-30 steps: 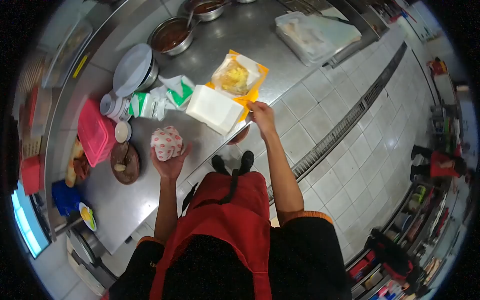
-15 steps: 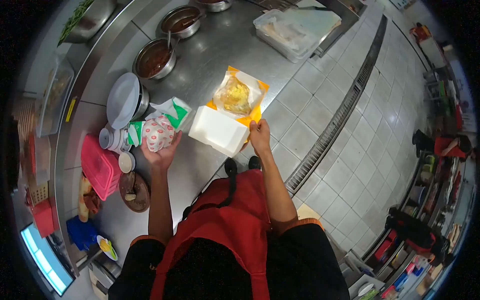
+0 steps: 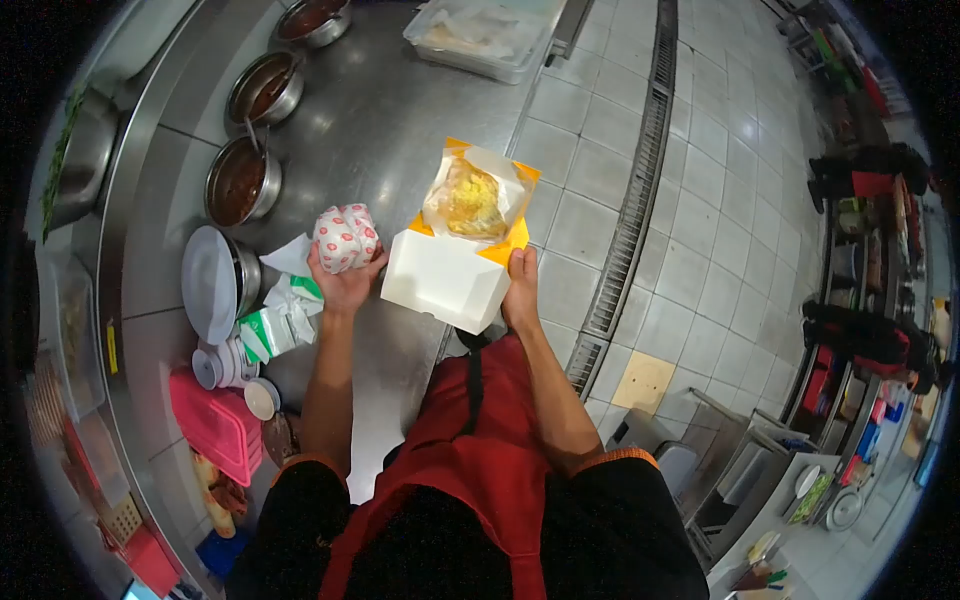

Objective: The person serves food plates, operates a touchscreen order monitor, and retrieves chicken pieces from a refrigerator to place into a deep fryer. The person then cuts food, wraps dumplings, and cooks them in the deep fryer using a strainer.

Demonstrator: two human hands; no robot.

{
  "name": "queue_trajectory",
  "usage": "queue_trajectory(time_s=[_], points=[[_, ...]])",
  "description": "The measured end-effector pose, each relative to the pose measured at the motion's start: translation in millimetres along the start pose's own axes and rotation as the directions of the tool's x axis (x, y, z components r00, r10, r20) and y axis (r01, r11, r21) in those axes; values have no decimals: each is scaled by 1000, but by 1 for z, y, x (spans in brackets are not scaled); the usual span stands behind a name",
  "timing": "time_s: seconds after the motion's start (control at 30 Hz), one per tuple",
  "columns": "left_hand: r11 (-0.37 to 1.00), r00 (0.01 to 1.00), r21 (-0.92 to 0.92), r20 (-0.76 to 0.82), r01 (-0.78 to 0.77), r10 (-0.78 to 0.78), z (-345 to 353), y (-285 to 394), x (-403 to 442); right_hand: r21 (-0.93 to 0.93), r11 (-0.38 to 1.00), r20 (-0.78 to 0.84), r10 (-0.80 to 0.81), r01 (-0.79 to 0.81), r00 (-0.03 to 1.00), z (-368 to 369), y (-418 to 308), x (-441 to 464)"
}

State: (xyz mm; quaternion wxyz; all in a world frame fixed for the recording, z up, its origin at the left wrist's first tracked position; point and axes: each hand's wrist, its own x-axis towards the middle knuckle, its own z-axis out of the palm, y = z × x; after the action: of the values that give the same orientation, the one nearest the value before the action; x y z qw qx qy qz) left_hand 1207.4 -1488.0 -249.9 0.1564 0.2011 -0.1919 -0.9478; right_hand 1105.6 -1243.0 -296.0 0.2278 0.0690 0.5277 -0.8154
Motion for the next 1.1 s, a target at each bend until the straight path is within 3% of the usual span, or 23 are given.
queue_trajectory(time_s=[0.3,0.43,0.6,0.73,0.8,0.9,1.07,1.1], points=[[982,986,87,-24,169,-167,17,-48,-4,-75,994,-40,-81,78,996,-14,-42,-33],[966,965,-37,63,257,-254,34,-59,-14,-89,991,-113,-105,95,988,-17,-79,-56],[934,922,136,165,330,-350,69,-72,-15,-153,977,-226,-178,145,958,-60,-123,-90],[840,796,381,322,386,-512,102,-104,2,-157,971,-420,-233,183,877,-115,-154,-128],[778,766,519,315,355,-560,135,-135,8,-165,971,-513,-236,175,825,-145,-177,-147],[703,668,605,350,374,-657,159,-197,22,-191,953,-632,-304,236,713,-202,-217,-191],[520,434,642,306,563,-848,276,-352,0,-145,929,-764,-324,340,558,-327,-293,-247],[501,372,598,337,625,-865,247,-329,45,-204,915,-769,-370,348,521,-283,-273,-221]])
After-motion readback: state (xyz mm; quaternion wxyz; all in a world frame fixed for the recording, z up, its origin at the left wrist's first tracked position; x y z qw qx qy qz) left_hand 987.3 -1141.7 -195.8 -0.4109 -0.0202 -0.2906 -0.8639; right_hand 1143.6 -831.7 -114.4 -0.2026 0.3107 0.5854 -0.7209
